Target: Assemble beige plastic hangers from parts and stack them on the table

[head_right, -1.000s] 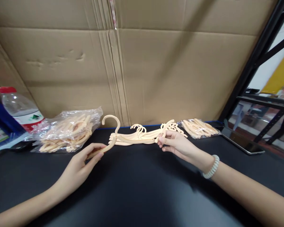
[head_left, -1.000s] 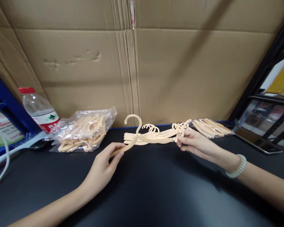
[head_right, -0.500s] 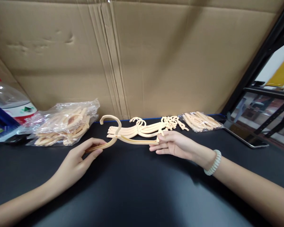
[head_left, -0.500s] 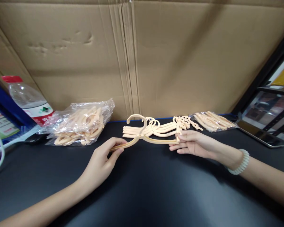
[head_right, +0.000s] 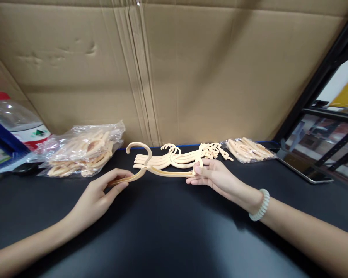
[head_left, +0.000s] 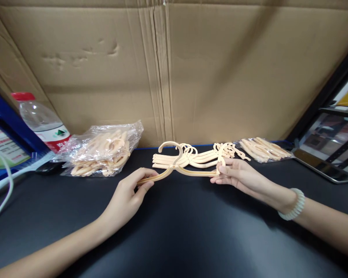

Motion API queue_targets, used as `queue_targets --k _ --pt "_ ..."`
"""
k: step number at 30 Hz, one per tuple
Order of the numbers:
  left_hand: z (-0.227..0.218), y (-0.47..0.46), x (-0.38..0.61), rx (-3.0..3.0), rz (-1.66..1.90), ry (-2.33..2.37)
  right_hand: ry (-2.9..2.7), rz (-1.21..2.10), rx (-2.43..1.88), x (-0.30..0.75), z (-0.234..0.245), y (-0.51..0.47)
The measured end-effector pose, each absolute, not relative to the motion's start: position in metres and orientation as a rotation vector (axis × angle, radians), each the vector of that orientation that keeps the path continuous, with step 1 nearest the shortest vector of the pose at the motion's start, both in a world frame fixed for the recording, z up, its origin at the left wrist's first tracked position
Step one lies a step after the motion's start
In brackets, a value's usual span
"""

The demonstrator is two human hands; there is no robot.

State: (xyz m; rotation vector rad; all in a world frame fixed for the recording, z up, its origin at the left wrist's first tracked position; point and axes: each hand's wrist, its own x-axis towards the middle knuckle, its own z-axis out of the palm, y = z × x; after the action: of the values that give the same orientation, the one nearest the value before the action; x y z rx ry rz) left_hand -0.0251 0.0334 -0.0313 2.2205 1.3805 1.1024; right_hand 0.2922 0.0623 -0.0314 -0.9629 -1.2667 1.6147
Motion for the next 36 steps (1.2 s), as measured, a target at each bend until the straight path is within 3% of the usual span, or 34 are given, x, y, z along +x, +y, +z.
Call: queue_targets --k 17,23,28,36 --pt "-0.03 0.031 -0.021 2.181 1.114 1.362 -1.174 1.415 -0.872 0.284 -0.035 0.059" --pt "-0.03 0.031 -0.021 2.19 1.127 1.359 -1.245 1.189 -0.891 0.293 -0.03 0.068" --pt "-0.03 0.031 -0.022 2.154 1.14 1.38 -1.215 1.27 -0.815 0.316 -0.018 0.084" --pt "-0.036 0.026 -0.023 2.272 0.982 1.402 -1.888 1.332 -1.155 0.371 0.002 0.102"
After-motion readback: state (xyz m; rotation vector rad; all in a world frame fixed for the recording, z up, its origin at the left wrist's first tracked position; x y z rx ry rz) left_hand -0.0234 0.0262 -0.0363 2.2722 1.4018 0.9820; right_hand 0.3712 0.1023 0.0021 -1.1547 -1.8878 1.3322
